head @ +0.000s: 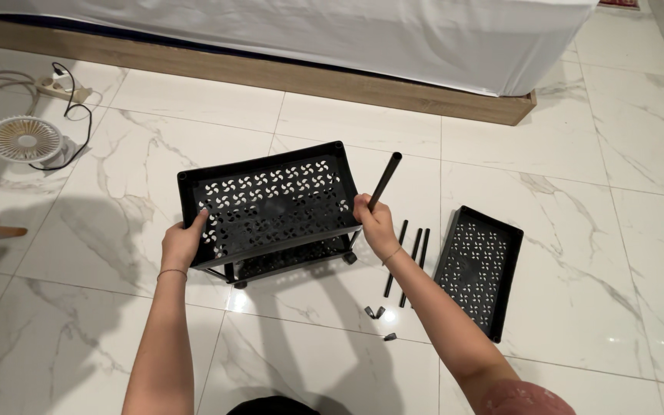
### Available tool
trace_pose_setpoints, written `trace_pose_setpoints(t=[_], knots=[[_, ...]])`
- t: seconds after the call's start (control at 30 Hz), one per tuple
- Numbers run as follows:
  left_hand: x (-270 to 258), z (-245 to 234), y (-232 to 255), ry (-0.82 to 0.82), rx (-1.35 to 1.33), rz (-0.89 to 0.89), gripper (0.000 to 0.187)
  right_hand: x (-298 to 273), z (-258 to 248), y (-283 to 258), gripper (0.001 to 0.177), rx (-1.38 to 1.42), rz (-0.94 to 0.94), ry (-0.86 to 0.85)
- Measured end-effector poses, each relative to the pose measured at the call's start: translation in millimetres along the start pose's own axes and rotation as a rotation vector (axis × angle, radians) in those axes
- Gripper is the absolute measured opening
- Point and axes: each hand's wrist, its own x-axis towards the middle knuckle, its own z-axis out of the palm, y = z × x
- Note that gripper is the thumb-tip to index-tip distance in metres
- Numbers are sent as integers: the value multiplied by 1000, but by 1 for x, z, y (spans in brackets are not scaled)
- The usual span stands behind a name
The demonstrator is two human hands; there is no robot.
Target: The person disassembles a black three-tier rolling cart by removing the top tray, detaching the vertical support rods, and placing the components on the floor.
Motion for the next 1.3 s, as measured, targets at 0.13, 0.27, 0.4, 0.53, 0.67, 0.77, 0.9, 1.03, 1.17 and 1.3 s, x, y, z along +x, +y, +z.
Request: trace_pose_setpoints(t=[0.13,0.27,0.4,0.53,0.67,0.77,0.9,1.03,1.17,1.3], knots=[[3,-1,-3,-18,18,-32,76,11,1,-8,46,144,-85,-86],[5,1,-3,-13,22,-24,77,24,2,-25,43,195,-54,-122],[4,0,-7,-5,-24,-22,77,31,-5,-49,38,323,-62,-166],[8,2,-17,12,-52,-33,80,21,-30,-77,34,487,-41,-130],[11,-2,-28,44,-72,-23,83,8,-57,-100,40,521,-2,-38],[13,-5,-33,66,-72,-27,82,-3,-72,-103,47,447,93,47],[10,-6,-33,62,-98,-44,81,-30,-74,-91,52,507,248,98],[7,-8,-31,63,-65,-39,82,-57,-69,-70,51,702,389,28],[5,-8,-31,57,-78,-57,80,-77,-67,-54,49,749,425,-3],[7,-8,-29,64,-64,-45,80,-83,-70,-40,50,739,431,-39]])
